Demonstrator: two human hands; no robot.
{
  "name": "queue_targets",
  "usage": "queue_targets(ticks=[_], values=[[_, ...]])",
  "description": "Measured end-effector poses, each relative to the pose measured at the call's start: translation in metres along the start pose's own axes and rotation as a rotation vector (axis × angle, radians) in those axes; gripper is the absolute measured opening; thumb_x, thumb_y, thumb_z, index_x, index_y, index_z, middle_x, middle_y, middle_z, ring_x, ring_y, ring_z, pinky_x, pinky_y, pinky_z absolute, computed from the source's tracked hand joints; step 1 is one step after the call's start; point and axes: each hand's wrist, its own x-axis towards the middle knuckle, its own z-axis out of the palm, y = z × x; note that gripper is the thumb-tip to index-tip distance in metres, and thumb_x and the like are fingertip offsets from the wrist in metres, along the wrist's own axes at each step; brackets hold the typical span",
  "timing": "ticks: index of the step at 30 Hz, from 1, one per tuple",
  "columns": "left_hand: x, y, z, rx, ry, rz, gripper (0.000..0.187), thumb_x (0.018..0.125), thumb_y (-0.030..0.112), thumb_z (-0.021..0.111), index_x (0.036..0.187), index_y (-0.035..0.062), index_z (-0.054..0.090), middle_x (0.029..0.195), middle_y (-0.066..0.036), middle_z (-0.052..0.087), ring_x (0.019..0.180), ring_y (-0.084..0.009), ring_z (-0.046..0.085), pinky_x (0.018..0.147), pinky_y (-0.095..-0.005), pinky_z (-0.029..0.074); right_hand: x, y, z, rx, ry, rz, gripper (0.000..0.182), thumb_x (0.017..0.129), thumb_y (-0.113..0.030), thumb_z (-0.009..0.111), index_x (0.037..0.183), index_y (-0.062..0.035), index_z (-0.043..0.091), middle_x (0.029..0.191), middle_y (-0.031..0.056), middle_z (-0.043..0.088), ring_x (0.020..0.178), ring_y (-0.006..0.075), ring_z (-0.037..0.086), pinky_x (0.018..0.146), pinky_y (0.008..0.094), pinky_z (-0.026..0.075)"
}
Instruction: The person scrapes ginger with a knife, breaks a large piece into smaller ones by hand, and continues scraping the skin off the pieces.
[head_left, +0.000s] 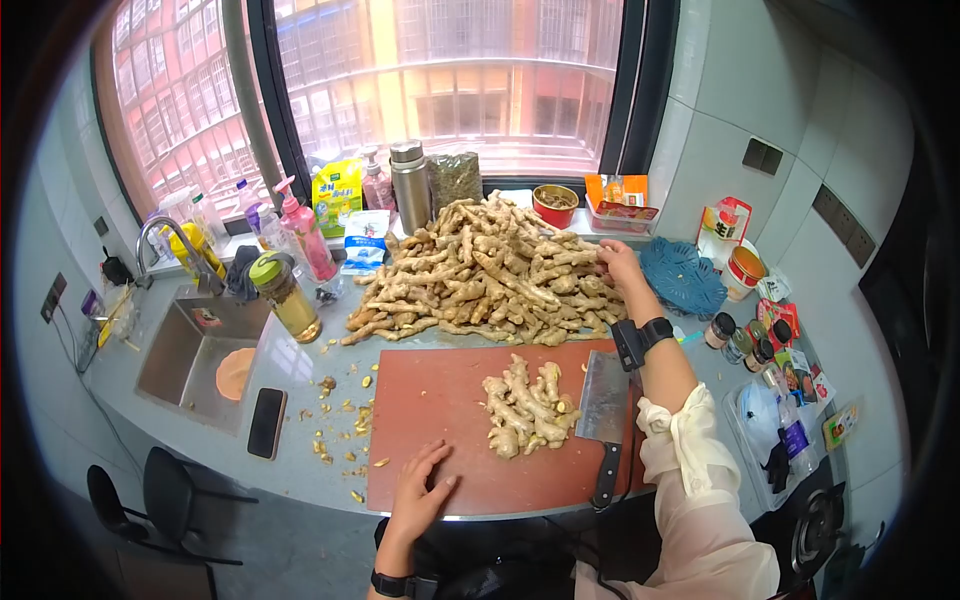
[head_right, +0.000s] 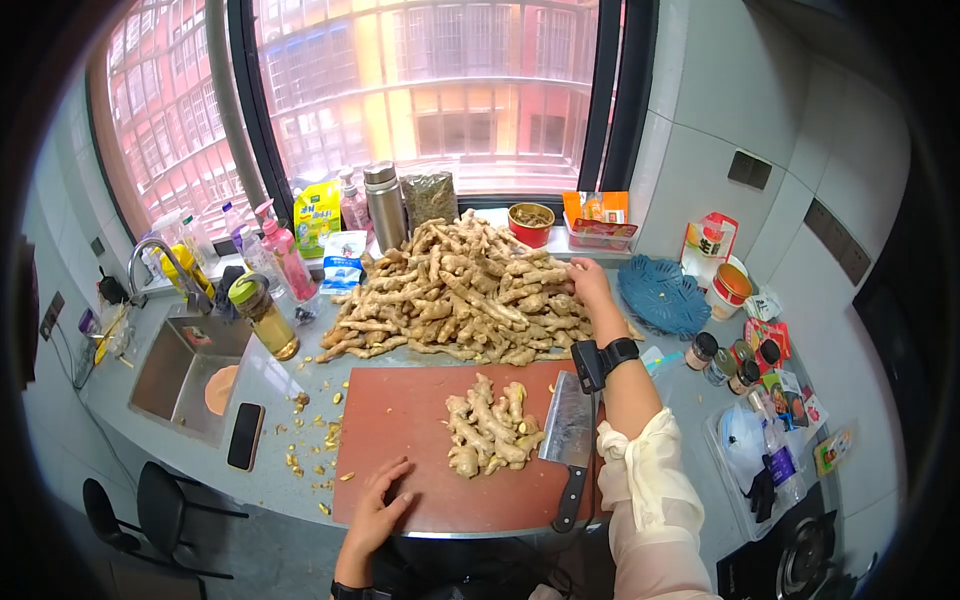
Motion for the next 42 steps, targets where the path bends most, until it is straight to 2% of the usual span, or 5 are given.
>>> queue_targets(ticks=[6, 21, 27, 37, 42], values=[[-0.002, -0.001, 0.000, 0.050, 0.018, 0.022, 0.047, 0.083, 0.021, 0.067, 0.128, 0.0092, 0.059, 0.139, -0.012, 0.052, 0.130, -0.0328, 0.044, 0.109, -0.0421, 0.031, -0.027, -0.022, -0.005, 0.036, -0.063, -0.002, 0.020, 0.091, -0.012, 0.064, 0.108, -0.0020, 0.064, 0.083, 0.0033, 0.064, 0.066, 0.0089, 0.060, 0.050, 0.0239, 0.047], [-0.002, -0.023, 0.006, 0.040, 0.049, 0.072, 0.048, 0.085, 0.021, 0.066, 0.130, 0.0064, 0.057, 0.138, -0.013, 0.053, 0.129, -0.0319, 0.046, 0.108, -0.0398, 0.035, -0.162, -0.088, -0.008, 0.262, -0.266, -0.158, 0.023, 0.092, -0.014, 0.064, 0.111, -0.0018, 0.063, 0.088, 0.0009, 0.064, 0.074, 0.0091, 0.064, 0.070, 0.0228, 0.054], [-0.004, 0.001, -0.007, -0.601, 0.044, -0.128, 0.050, 0.096, 0.019, 0.058, 0.140, 0.0012, 0.045, 0.138, -0.013, 0.052, 0.127, -0.0230, 0.050, 0.107, -0.0346, 0.038, -0.218, -0.096, 0.022, 0.297, -0.478, -0.077, 0.021, 0.093, -0.014, 0.062, 0.110, -0.0016, 0.062, 0.084, -0.0004, 0.062, 0.071, 0.0092, 0.065, 0.066, 0.0232, 0.054], [-0.011, 0.069, -0.008, -0.815, 0.117, 0.018, 0.044, 0.101, 0.022, 0.049, 0.139, -0.0001, 0.044, 0.137, -0.012, 0.052, 0.128, -0.0192, 0.047, 0.110, -0.0333, 0.033, -0.324, -0.076, 0.088, 0.584, -0.716, 0.126, 0.018, 0.093, -0.011, 0.062, 0.108, -0.0016, 0.058, 0.091, 0.0061, 0.065, 0.077, 0.0144, 0.068, 0.071, 0.0260, 0.057], [-0.016, 0.070, -0.012, -1.000, 0.285, 0.017, 0.036, 0.103, 0.027, 0.047, 0.130, 0.0021, 0.050, 0.125, -0.010, 0.060, 0.116, -0.0163, 0.055, 0.101, -0.0330, 0.040, -0.363, -0.070, 0.101, 0.395, -0.893, 0.126, 0.027, 0.091, -0.008, 0.064, 0.115, -0.0007, 0.053, 0.103, 0.0087, 0.065, 0.093, 0.0156, 0.066, 0.084, 0.0269, 0.052]])
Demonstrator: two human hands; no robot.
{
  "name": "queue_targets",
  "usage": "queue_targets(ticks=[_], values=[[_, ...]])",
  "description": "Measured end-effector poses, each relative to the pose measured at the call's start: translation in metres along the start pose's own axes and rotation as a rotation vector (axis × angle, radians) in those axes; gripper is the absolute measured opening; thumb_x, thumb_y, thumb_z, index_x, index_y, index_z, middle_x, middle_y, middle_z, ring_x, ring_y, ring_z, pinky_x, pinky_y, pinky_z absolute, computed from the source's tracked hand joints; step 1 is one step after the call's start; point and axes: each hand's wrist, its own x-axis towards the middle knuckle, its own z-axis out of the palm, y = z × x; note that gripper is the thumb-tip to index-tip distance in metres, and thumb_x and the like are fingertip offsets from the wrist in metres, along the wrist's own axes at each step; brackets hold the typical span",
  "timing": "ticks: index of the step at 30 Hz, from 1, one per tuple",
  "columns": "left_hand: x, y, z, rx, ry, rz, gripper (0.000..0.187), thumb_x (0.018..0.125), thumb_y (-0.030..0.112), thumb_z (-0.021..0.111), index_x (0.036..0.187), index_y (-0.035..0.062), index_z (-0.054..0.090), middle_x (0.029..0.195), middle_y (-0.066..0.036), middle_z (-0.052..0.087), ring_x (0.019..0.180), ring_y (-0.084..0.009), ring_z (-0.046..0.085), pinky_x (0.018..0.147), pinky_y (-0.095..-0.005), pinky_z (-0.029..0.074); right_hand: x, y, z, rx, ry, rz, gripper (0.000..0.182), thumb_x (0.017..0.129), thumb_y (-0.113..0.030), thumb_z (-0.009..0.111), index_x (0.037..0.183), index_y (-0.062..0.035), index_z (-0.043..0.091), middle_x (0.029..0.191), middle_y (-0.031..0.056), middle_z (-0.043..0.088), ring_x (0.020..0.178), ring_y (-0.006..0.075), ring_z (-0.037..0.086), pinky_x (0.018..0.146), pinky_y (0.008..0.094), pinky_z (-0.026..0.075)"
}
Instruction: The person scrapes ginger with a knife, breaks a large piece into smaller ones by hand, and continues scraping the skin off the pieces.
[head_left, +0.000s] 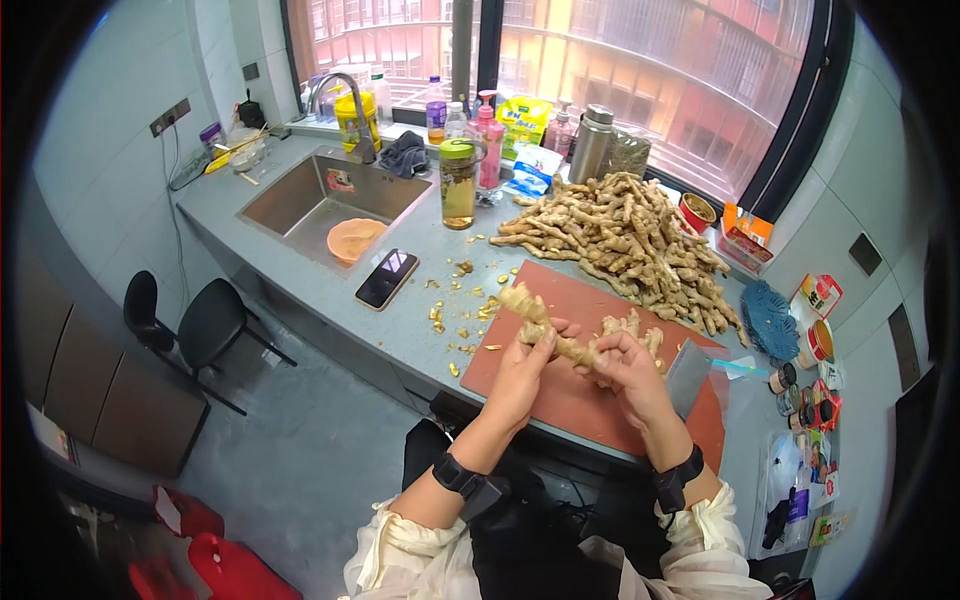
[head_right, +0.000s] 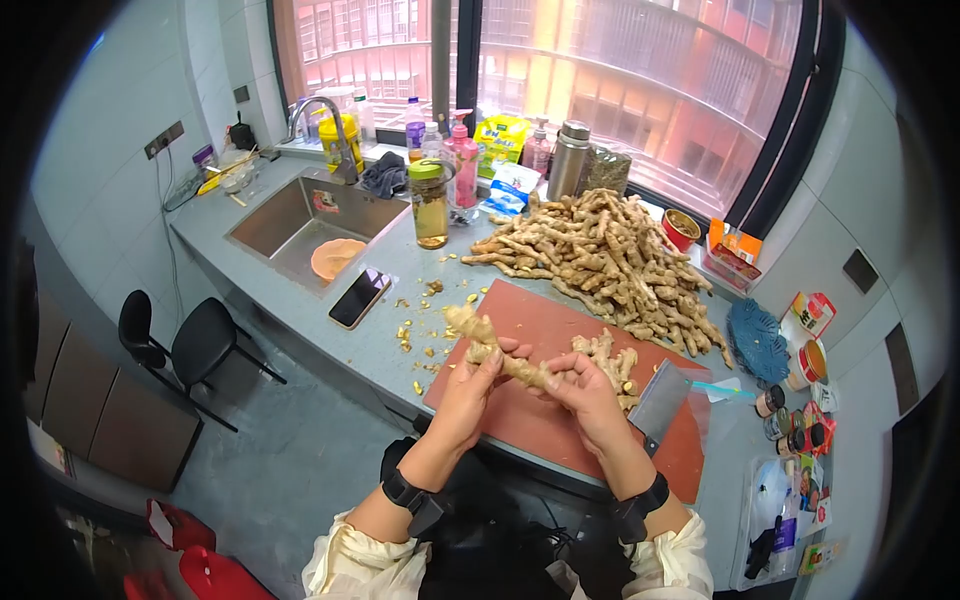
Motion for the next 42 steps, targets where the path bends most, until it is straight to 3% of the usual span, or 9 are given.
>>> queue_targets(ticks=[4, 8, 12, 15, 20, 23, 33, 35, 42], values=[[-0.004, -0.003, -0.016, 0.109, -0.036, 0.019, 0.028, 0.101, 0.024, 0.052, 0.118, 0.0020, 0.054, 0.109, -0.005, 0.064, 0.100, -0.0127, 0.058, 0.089, -0.0305, 0.046, -0.001, -0.008, 0.009, -0.249, -0.092, -0.069, 0.031, 0.090, -0.007, 0.064, 0.118, -0.0013, 0.052, 0.115, 0.0083, 0.061, 0.104, 0.0138, 0.060, 0.091, 0.0278, 0.048], [-0.017, 0.007, -0.014, 0.486, -0.083, 0.056, 0.024, 0.100, 0.023, 0.055, 0.114, 0.0039, 0.056, 0.093, -0.004, 0.059, 0.088, -0.0118, 0.057, 0.079, -0.0277, 0.047, 0.002, -0.031, 0.022, -0.257, -0.088, -0.202, 0.066, 0.084, -0.008, 0.070, 0.144, -0.0087, 0.042, 0.126, 0.0070, 0.054, 0.105, 0.0126, 0.056, 0.093, 0.0272, 0.045], [-0.020, 0.003, -0.018, 0.624, -0.123, 0.206, 0.022, 0.099, 0.021, 0.057, 0.112, 0.0031, 0.058, 0.095, -0.003, 0.059, 0.085, -0.0114, 0.055, 0.079, -0.0271, 0.045, 0.001, -0.036, 0.033, -0.384, -0.132, -0.221, 0.072, 0.080, -0.013, 0.075, 0.144, -0.0086, 0.042, 0.121, 0.0073, 0.058, 0.104, 0.0128, 0.054, 0.092, 0.0281, 0.044], [-0.024, 0.010, -0.017, 0.761, -0.151, 0.195, 0.022, 0.096, 0.018, 0.060, 0.111, 0.0025, 0.058, 0.100, -0.011, 0.063, 0.091, -0.0213, 0.060, 0.082, -0.0319, 0.047, 0.001, -0.030, 0.034, -0.417, -0.165, -0.240, 0.058, 0.080, -0.012, 0.075, 0.134, -0.0062, 0.053, 0.115, 0.0064, 0.061, 0.102, 0.0122, 0.056, 0.090, 0.0275, 0.044], [-0.025, 0.001, -0.026, 0.605, -0.178, 0.162, 0.022, 0.096, 0.019, 0.060, 0.111, 0.0023, 0.059, 0.096, -0.008, 0.062, 0.086, -0.0153, 0.059, 0.077, -0.0306, 0.047, 0.002, -0.021, 0.033, -0.425, -0.162, -0.279, 0.025, 0.085, -0.006, 0.070, 0.109, -0.0033, 0.065, 0.097, 0.0000, 0.063, 0.093, 0.0082, 0.060, 0.082, 0.0238, 0.048], [-0.027, -0.003, -0.027, 0.540, -0.151, 0.033, 0.023, 0.097, 0.020, 0.058, 0.111, 0.0024, 0.058, 0.091, -0.006, 0.060, 0.079, -0.0112, 0.057, 0.070, -0.0278, 0.046, 0.005, -0.015, 0.031, -0.371, -0.122, -0.257, 0.025, 0.086, -0.007, 0.070, 0.109, -0.0028, 0.064, 0.097, -0.0001, 0.064, 0.092, 0.0083, 0.060, 0.083, 0.0236, 0.048], [-0.033, -0.010, -0.012, 0.222, -0.094, 0.096, 0.028, 0.102, 0.027, 0.050, 0.114, 0.0019, 0.053, 0.080, 0.001, 0.053, 0.069, -0.0069, 0.050, 0.063, -0.0226, 0.043, 0.004, -0.004, 0.045, -0.189, -0.037, -0.257, 0.024, 0.090, -0.009, 0.068, 0.111, -0.0015, 0.061, 0.098, 0.0029, 0.065, 0.093, 0.0093, 0.061, 0.085, 0.0245, 0.048], [-0.036, -0.011, -0.013, 0.068, -0.041, -0.059, 0.026, 0.103, 0.032, 0.049, 0.103, 0.0055, 0.050, 0.080, -0.001, 0.050, 0.072, -0.0103, 0.051, 0.066, -0.0246, 0.043, 0.007, 0.001, 0.045, -0.131, -0.066, -0.301, 0.022, 0.091, -0.009, 0.067, 0.110, -0.0017, 0.060, 0.102, 0.0060, 0.067, 0.094, 0.0104, 0.061, 0.085, 0.0249, 0.049], [-0.026, -0.001, -0.037, -0.162, -0.077, 0.018, 0.030, 0.102, 0.037, 0.047, 0.102, 0.0070, 0.048, 0.077, -0.005, 0.049, 0.070, -0.0163, 0.052, 0.067, -0.0287, 0.045, 0.023, 0.011, 0.023, -0.027, 0.001, -0.186, 0.025, 0.093, -0.011, 0.063, 0.115, -0.0022, 0.057, 0.103, 0.0094, 0.067, 0.093, 0.0129, 0.063, 0.083, 0.0263, 0.050]])
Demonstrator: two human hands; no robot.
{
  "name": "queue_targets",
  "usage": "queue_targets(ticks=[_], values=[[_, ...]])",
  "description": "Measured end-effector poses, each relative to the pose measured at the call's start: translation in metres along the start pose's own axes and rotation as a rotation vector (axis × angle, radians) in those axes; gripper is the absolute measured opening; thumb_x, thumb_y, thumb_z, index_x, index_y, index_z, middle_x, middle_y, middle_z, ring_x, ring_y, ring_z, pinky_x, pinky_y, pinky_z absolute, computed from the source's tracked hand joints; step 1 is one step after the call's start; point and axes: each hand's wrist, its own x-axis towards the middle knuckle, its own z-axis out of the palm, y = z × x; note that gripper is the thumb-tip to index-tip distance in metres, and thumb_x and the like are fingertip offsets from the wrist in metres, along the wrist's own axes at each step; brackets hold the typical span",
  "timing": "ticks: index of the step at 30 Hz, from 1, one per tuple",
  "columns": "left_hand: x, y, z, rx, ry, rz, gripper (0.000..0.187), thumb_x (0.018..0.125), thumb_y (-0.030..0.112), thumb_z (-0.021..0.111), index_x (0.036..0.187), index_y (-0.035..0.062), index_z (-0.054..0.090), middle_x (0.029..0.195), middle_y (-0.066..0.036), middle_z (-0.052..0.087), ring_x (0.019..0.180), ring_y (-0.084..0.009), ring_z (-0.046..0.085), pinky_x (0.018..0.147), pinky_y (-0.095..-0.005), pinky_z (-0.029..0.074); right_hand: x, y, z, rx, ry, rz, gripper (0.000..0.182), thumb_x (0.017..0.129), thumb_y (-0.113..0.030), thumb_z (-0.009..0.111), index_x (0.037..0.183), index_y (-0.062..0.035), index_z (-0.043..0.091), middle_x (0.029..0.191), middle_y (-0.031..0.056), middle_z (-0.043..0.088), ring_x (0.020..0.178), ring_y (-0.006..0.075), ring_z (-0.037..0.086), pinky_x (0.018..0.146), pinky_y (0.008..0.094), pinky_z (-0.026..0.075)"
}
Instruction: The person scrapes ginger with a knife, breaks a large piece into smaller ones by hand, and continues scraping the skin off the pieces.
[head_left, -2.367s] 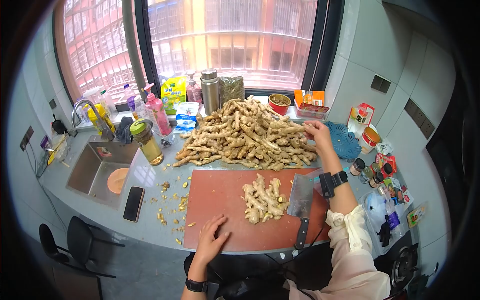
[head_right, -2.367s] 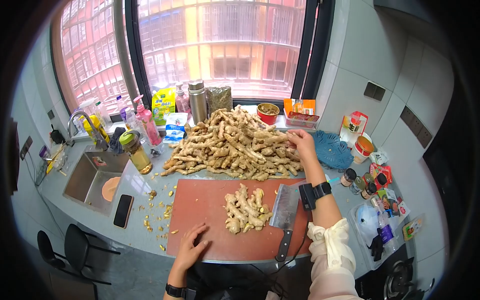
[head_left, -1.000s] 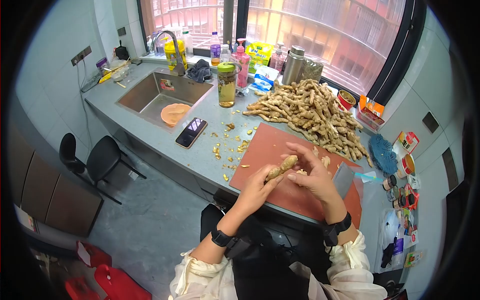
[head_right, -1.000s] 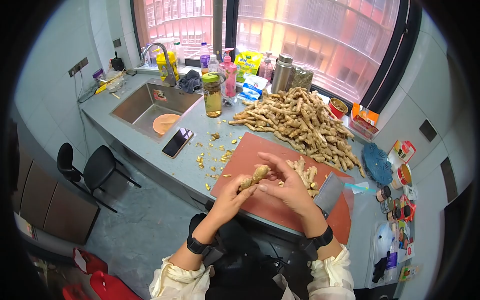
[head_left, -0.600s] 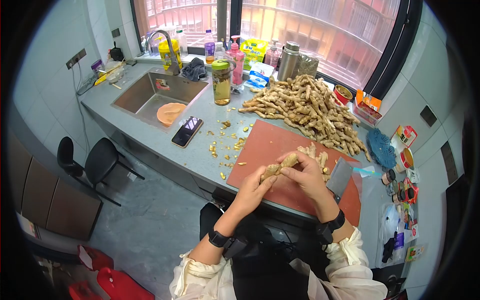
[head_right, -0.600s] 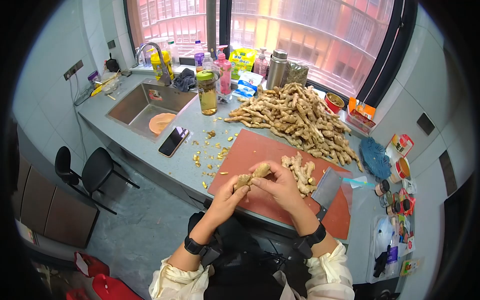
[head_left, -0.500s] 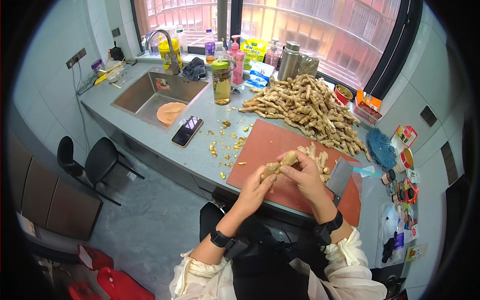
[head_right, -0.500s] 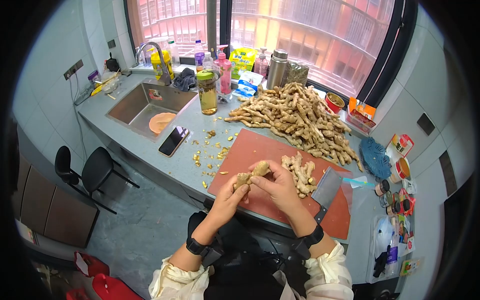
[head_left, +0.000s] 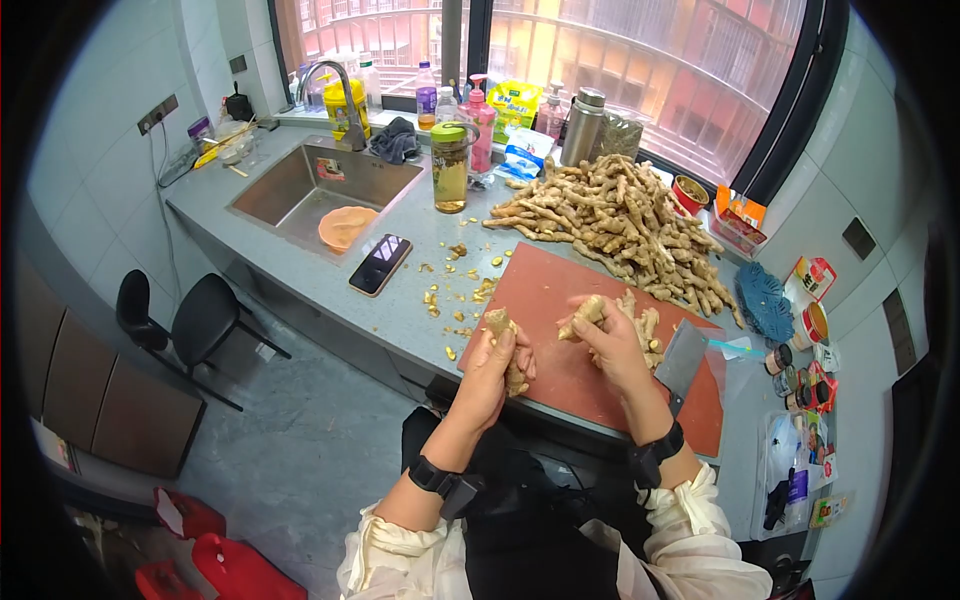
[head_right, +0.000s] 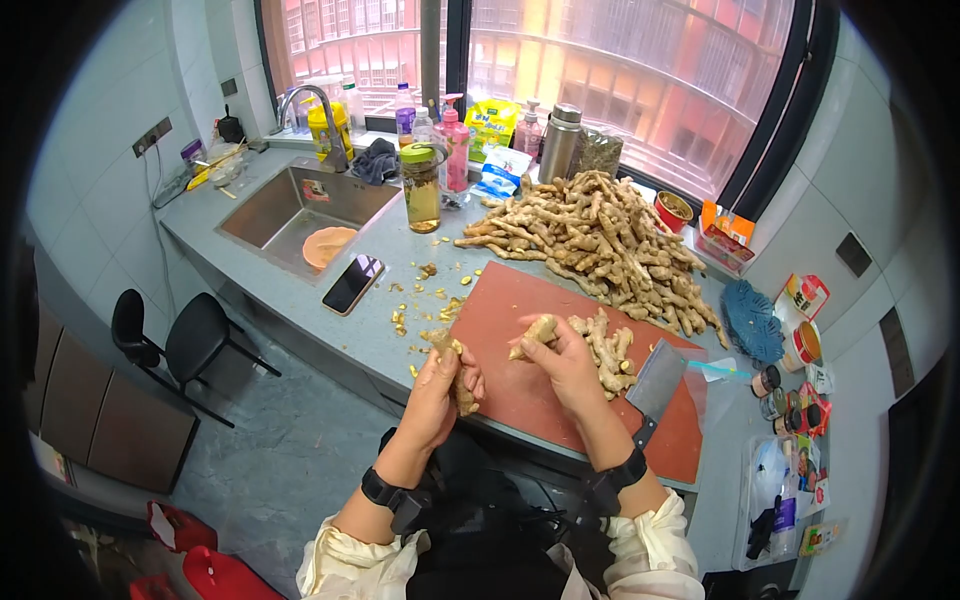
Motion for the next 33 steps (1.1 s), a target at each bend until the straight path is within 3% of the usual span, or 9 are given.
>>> queue_targets(ticks=[2, 3, 5, 6, 8, 12, 21, 28, 33], values=[[-0.002, 0.008, 0.000, -0.033, -0.020, -0.049, 0.028, 0.101, 0.035, 0.047, 0.107, 0.0073, 0.047, 0.077, -0.006, 0.050, 0.069, -0.0164, 0.053, 0.067, -0.0289, 0.046, 0.012, 0.008, -0.014, -0.413, 0.035, -0.018, 0.034, 0.090, -0.015, 0.065, 0.121, -0.0036, 0.055, 0.096, 0.0126, 0.068, 0.088, 0.0153, 0.065, 0.077, 0.0280, 0.051], [-0.003, 0.010, 0.000, -0.070, -0.042, -0.097, 0.028, 0.101, 0.033, 0.047, 0.112, 0.0076, 0.046, 0.078, -0.006, 0.051, 0.069, -0.0164, 0.054, 0.067, -0.0292, 0.046, 0.015, 0.007, -0.017, -0.411, 0.036, -0.018, 0.034, 0.090, -0.015, 0.065, 0.121, -0.0036, 0.055, 0.096, 0.0126, 0.068, 0.088, 0.0153, 0.065, 0.077, 0.0280, 0.051], [-0.004, 0.010, -0.002, -0.056, -0.054, -0.110, 0.028, 0.100, 0.031, 0.047, 0.116, 0.0080, 0.044, 0.079, -0.007, 0.052, 0.068, -0.0163, 0.055, 0.066, -0.0292, 0.047, 0.019, 0.006, -0.020, -1.097, 0.093, 0.096, 0.043, 0.086, -0.017, 0.067, 0.125, -0.0053, 0.054, 0.091, 0.0187, 0.068, 0.085, 0.0259, 0.067, 0.074, 0.0359, 0.052], [-0.005, 0.009, -0.003, -0.043, -0.065, -0.122, 0.031, 0.099, 0.029, 0.047, 0.120, 0.0083, 0.042, 0.080, -0.007, 0.053, 0.068, -0.0162, 0.056, 0.066, -0.0292, 0.047, 0.020, 0.015, -0.028, -1.097, 0.093, 0.097, 0.043, 0.086, -0.017, 0.067, 0.125, -0.0053, 0.054, 0.091, 0.0187, 0.068, 0.085, 0.0259, 0.067, 0.074, 0.0359, 0.052], [-0.006, 0.010, -0.003, -0.022, -0.067, -0.132, 0.032, 0.098, 0.027, 0.048, 0.123, 0.0082, 0.041, 0.082, -0.007, 0.054, 0.070, -0.0159, 0.057, 0.067, -0.0292, 0.048, 0.023, 0.040, -0.043, -1.271, 0.074, -0.100, 0.048, 0.082, -0.020, 0.068, 0.126, -0.0061, 0.053, 0.090, 0.0234, 0.066, 0.087, 0.0376, 0.065, 0.077, 0.0437, 0.051], [-0.008, 0.010, -0.006, 0.053, -0.036, -0.146, 0.033, 0.097, 0.020, 0.051, 0.126, 0.0075, 0.041, 0.089, -0.007, 0.058, 0.075, -0.0160, 0.061, 0.070, -0.0290, 0.050, 0.023, 0.040, -0.039, -1.311, 0.068, -0.009, 0.044, 0.083, -0.019, 0.066, 0.124, -0.0061, 0.056, 0.096, 0.0236, 0.067, 0.094, 0.0417, 0.063, 0.081, 0.0474, 0.050], [-0.010, 0.010, -0.019, 0.275, 0.105, -0.137, 0.026, 0.099, 0.019, 0.054, 0.123, 0.0099, 0.047, 0.096, -0.007, 0.064, 0.084, -0.0145, 0.064, 0.073, -0.0273, 0.051, -0.024, 0.007, -0.067, -1.322, 0.141, -0.172, 0.035, 0.081, -0.017, 0.066, 0.115, -0.0085, 0.063, 0.094, 0.0140, 0.064, 0.092, 0.0323, 0.061, 0.080, 0.0414, 0.049], [-0.006, 0.015, -0.040, 0.261, 0.196, -0.061, 0.024, 0.100, 0.018, 0.052, 0.122, 0.0078, 0.048, 0.090, -0.006, 0.063, 0.078, -0.0134, 0.063, 0.071, -0.0255, 0.051, -0.121, -0.034, -0.099, -1.485, 0.488, 0.173, 0.045, 0.079, -0.023, 0.070, 0.120, -0.0089, 0.060, 0.098, 0.0117, 0.060, 0.090, 0.0312, 0.060, 0.077, 0.0424, 0.048], [-0.004, 0.015, -0.042, 0.287, 0.217, -0.039, 0.024, 0.101, 0.019, 0.050, 0.121, 0.0069, 0.049, 0.086, -0.004, 0.062, 0.071, -0.0108, 0.060, 0.064, -0.0232, 0.048, -0.158, -0.004, -0.106, -1.484, 0.638, 0.388, 0.074, 0.074, -0.041, 0.075, 0.136, -0.0086, 0.048, 0.114, 0.0166, 0.059, 0.105, 0.0364, 0.061, 0.084, 0.0467, 0.049]])
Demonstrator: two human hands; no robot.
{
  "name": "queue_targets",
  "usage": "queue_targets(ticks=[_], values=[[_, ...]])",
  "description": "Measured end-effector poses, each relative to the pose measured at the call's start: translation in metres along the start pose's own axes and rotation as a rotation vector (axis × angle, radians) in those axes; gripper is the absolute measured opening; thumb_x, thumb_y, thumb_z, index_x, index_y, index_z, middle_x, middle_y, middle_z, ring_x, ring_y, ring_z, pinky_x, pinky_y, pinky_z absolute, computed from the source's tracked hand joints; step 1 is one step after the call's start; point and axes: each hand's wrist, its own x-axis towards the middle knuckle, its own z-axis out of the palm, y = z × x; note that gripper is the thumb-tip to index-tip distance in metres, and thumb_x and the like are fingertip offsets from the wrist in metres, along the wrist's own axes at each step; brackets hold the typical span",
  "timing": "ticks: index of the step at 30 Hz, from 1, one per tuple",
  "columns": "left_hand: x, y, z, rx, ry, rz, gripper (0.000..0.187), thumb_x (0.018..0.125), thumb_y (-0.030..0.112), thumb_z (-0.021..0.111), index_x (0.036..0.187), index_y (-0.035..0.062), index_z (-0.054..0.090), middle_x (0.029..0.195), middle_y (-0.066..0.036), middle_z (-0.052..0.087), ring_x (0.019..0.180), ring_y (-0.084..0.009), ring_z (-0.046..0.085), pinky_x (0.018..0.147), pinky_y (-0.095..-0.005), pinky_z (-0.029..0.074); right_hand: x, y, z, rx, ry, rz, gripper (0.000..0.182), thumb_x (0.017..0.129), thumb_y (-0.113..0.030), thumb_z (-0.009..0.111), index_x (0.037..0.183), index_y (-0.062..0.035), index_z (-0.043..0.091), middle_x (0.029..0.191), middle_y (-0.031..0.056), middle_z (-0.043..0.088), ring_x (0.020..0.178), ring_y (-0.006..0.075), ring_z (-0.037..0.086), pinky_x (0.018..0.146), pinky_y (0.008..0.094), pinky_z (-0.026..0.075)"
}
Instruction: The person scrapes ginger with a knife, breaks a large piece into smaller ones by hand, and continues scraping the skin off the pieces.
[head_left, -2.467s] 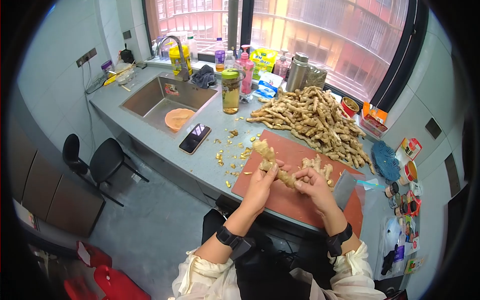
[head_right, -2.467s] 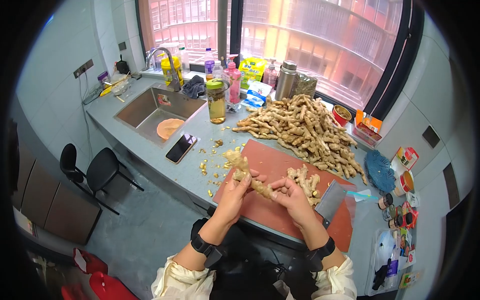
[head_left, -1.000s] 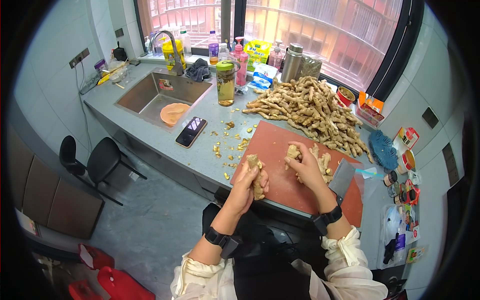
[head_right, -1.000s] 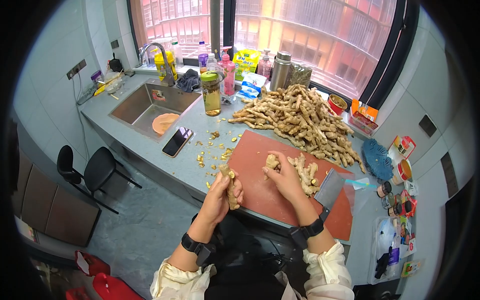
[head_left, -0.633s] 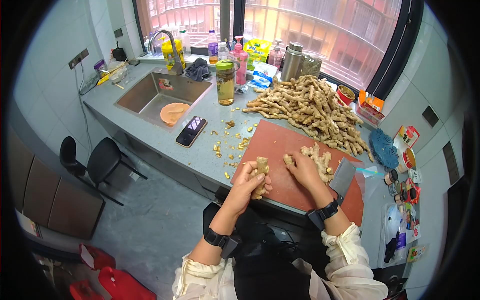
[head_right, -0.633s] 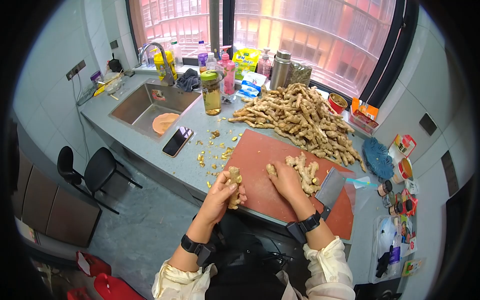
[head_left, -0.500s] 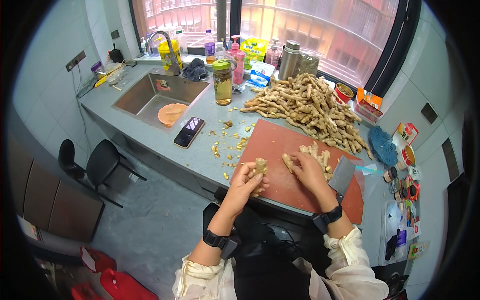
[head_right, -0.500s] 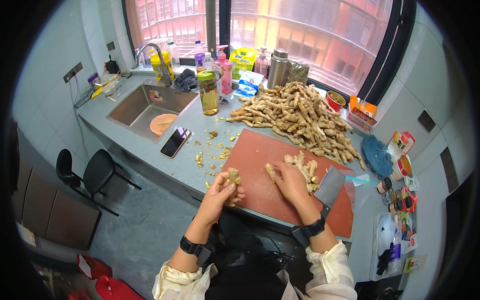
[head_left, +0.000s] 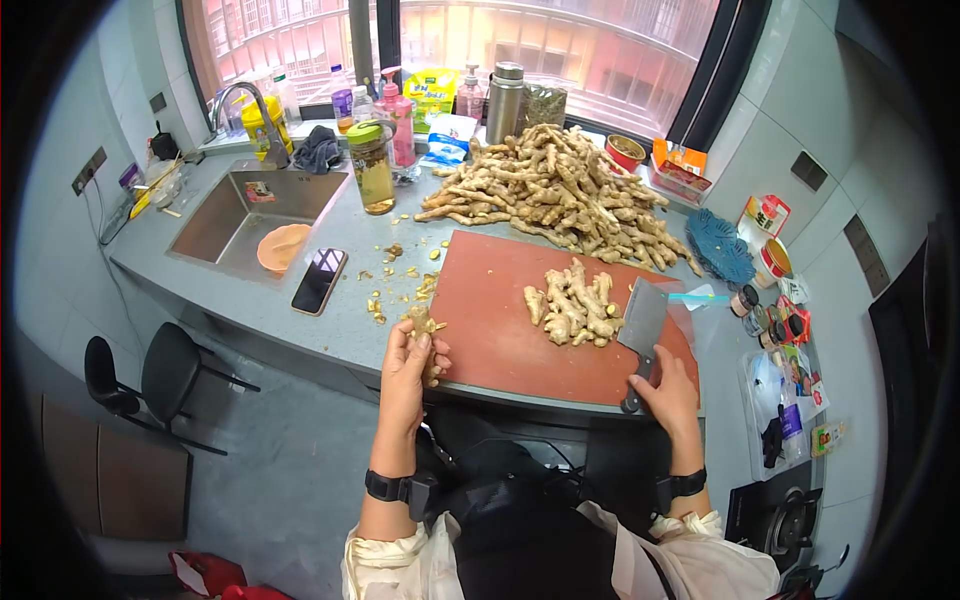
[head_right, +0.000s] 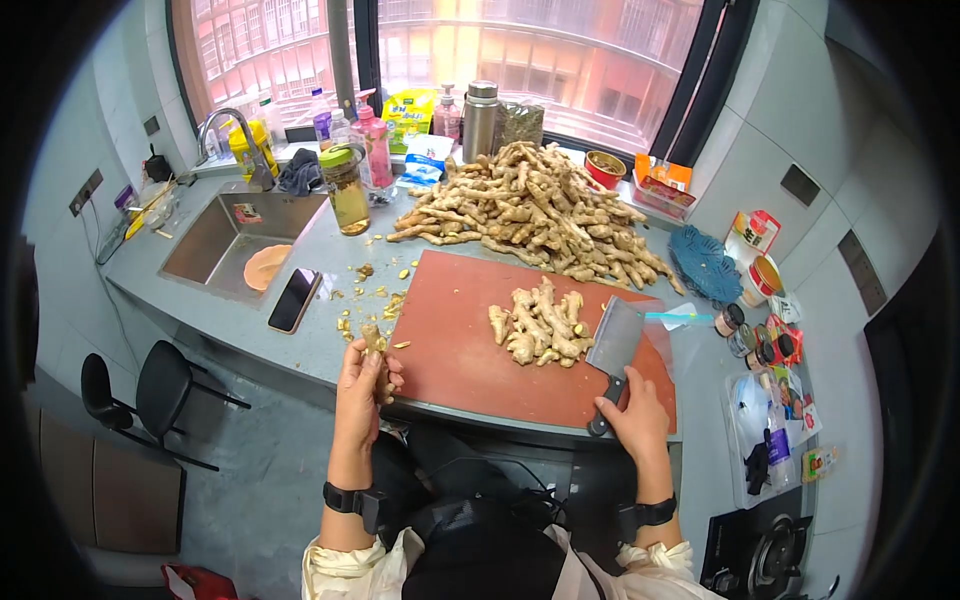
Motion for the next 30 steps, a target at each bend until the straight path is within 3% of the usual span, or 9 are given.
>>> queue_targets(ticks=[6, 8, 11, 12, 20, 24, 26, 28, 30], values=[[-0.001, -0.001, -0.002, 0.019, -0.012, -0.009, 0.024, 0.101, 0.021, 0.050, 0.119, 0.0057, 0.050, 0.084, -0.003, 0.062, 0.067, -0.0075, 0.057, 0.060, -0.0208, 0.045, 0.006, -0.004, 0.021, 0.086, -0.023, 0.036, 0.085, 0.070, -0.032, 0.076, 0.142, -0.0098, 0.038, 0.129, 0.0222, 0.057, 0.114, 0.0398, 0.058, 0.092, 0.0467, 0.047], [-0.003, 0.001, -0.006, 0.023, -0.005, -0.007, 0.024, 0.101, 0.021, 0.050, 0.119, 0.0056, 0.051, 0.084, -0.003, 0.062, 0.066, -0.0067, 0.056, 0.060, -0.0204, 0.045, 0.017, 0.012, 0.032, 0.122, 0.087, -0.002, 0.081, 0.068, -0.017, 0.071, 0.141, -0.0074, 0.037, 0.114, 0.0213, 0.063, 0.098, 0.0349, 0.065, 0.080, 0.0434, 0.052], [-0.007, 0.006, -0.013, 0.021, 0.000, -0.044, 0.025, 0.101, 0.020, 0.051, 0.121, 0.0043, 0.050, 0.085, -0.003, 0.063, 0.066, -0.0056, 0.054, 0.061, -0.0196, 0.044, 0.033, 0.038, 0.038, 0.900, -0.034, 0.227, 0.081, 0.066, -0.001, 0.062, 0.142, -0.0035, 0.033, 0.080, 0.0090, 0.057, 0.056, 0.0160, 0.056, 0.047, 0.0317, 0.044], [-0.008, 0.007, -0.015, 0.023, 0.021, -0.036, 0.025, 0.101, 0.020, 0.051, 0.121, 0.0043, 0.050, 0.085, -0.003, 0.063, 0.066, -0.0056, 0.054, 0.061, -0.0196, 0.044, 0.037, 0.045, 0.036, 1.018, -0.032, 0.247, 0.084, 0.066, 0.000, 0.060, 0.145, -0.0015, 0.030, 0.080, 0.0083, 0.057, 0.055, 0.0138, 0.054, 0.045, 0.0285, 0.042], [-0.003, 0.001, -0.024, 0.060, 0.032, 0.011, 0.024, 0.101, 0.021, 0.052, 0.120, 0.0064, 0.052, 0.085, -0.001, 0.063, 0.066, -0.0053, 0.053, 0.060, -0.0187, 0.043, 0.029, 0.002, -0.015, 0.896, 0.204, -0.010, 0.088, 0.066, 0.008, 0.051, 0.150, -0.0031, 0.027, 0.086, 0.0024, 0.055, 0.059, 0.0072, 0.049, 0.047, 0.0208, 0.038], [0.000, -0.002, -0.026, 0.108, -0.003, 0.035, 0.029, 0.100, 0.024, 0.055, 0.121, 0.0054, 0.054, 0.085, -0.001, 0.061, 0.070, -0.0059, 0.053, 0.064, -0.0199, 0.043, 0.039, -0.044, -0.011, 1.046, 0.362, -0.292, 0.077, 0.080, 0.000, 0.061, 0.149, -0.0063, 0.028, 0.083, 0.0006, 0.050, 0.065, 0.0072, 0.051, 0.055, 0.0211, 0.043], [0.002, -0.002, -0.025, 0.128, -0.005, 0.046, 0.028, 0.100, 0.024, 0.055, 0.120, 0.0049, 0.055, 0.083, -0.001, 0.059, 0.070, -0.0055, 0.052, 0.063, -0.0202, 0.043, 0.039, -0.084, -0.014, 1.225, 0.355, -0.225, 0.063, 0.088, -0.005, 0.062, 0.144, -0.0049, 0.034, 0.085, 0.0020, 0.053, 0.068, 0.0090, 0.054, 0.060, 0.0229, 0.047], [0.003, 0.000, -0.023, 0.149, 0.001, 0.051, 0.026, 0.100, 0.023, 0.054, 0.119, 0.0050, 0.055, 0.081, -0.001, 0.059, 0.069, -0.0059, 0.052, 0.063, -0.0205, 0.043, 0.041, -0.105, -0.014, 1.609, -0.241, -0.193, 0.047, 0.088, 0.000, 0.057, 0.133, -0.0028, 0.042, 0.092, 0.0061, 0.061, 0.066, 0.0107, 0.056, 0.060, 0.0240, 0.049], [0.005, 0.002, -0.023, 0.172, 0.009, 0.062, 0.024, 0.100, 0.021, 0.053, 0.118, 0.0051, 0.055, 0.080, -0.001, 0.058, 0.068, -0.0064, 0.052, 0.063, -0.0209, 0.043, 0.038, -0.138, -0.010, 1.565, -0.325, -0.190, 0.035, 0.088, -0.001, 0.056, 0.122, -0.0033, 0.047, 0.093, 0.0085, 0.063, 0.064, 0.0119, 0.058, 0.060, 0.0254, 0.051]])
